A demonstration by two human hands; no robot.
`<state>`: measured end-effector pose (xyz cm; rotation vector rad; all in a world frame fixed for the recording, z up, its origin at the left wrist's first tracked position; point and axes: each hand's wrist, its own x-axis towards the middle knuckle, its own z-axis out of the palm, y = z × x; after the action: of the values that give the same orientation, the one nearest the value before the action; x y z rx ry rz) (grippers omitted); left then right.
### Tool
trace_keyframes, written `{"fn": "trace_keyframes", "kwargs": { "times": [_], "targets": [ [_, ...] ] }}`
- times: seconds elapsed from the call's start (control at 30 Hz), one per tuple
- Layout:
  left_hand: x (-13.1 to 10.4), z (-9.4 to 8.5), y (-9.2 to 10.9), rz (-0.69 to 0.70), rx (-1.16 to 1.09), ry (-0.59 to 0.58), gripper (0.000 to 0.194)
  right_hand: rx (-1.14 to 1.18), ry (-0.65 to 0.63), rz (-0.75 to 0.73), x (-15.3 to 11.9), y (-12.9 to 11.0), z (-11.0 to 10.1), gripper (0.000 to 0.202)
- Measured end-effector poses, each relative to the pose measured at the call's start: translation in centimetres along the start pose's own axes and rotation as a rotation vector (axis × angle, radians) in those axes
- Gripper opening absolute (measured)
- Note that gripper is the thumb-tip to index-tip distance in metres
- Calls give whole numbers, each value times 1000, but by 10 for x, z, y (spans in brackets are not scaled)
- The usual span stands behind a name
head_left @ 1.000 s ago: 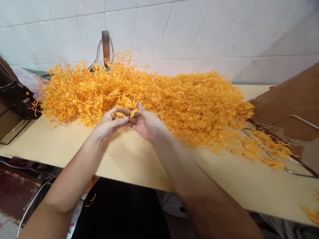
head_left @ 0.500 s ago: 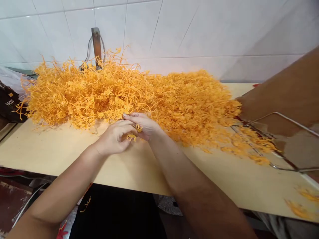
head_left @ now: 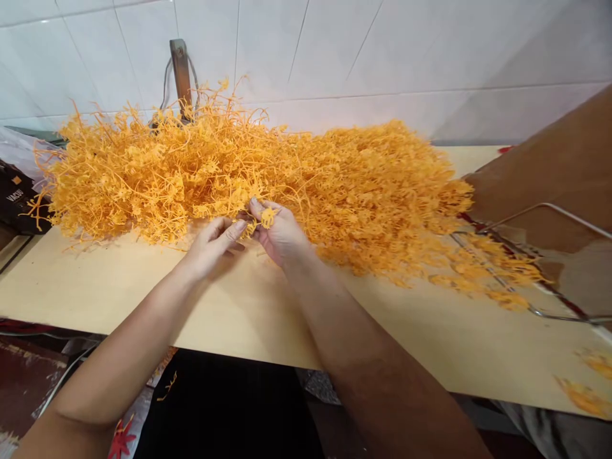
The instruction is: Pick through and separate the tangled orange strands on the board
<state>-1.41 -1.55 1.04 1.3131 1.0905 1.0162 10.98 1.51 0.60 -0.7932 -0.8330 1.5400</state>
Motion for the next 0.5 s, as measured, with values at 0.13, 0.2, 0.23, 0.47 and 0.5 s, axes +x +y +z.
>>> {"fn": "trace_keyframes", "kwargs": {
  "times": [0.13,0.2,0.23,0.47,0.5],
  "targets": [
    [0,-2,5,-237,-254,-198,39,-34,8,-12,-3,1,1,25],
    [1,-2,5,-273,-329,-205,34,-38,-1,-4,-3,1,1,22],
    [1,-2,4,-274,-331,-176,29,-41,1,-5,-3,1,1,21],
    [5,4,-8,-217,-205,-162,24,-60,28,-1,-4,4,2,26],
    [6,5,-9,-213,-196,-160,23,-47,15,10,-5,5,2,27]
  ]
}}
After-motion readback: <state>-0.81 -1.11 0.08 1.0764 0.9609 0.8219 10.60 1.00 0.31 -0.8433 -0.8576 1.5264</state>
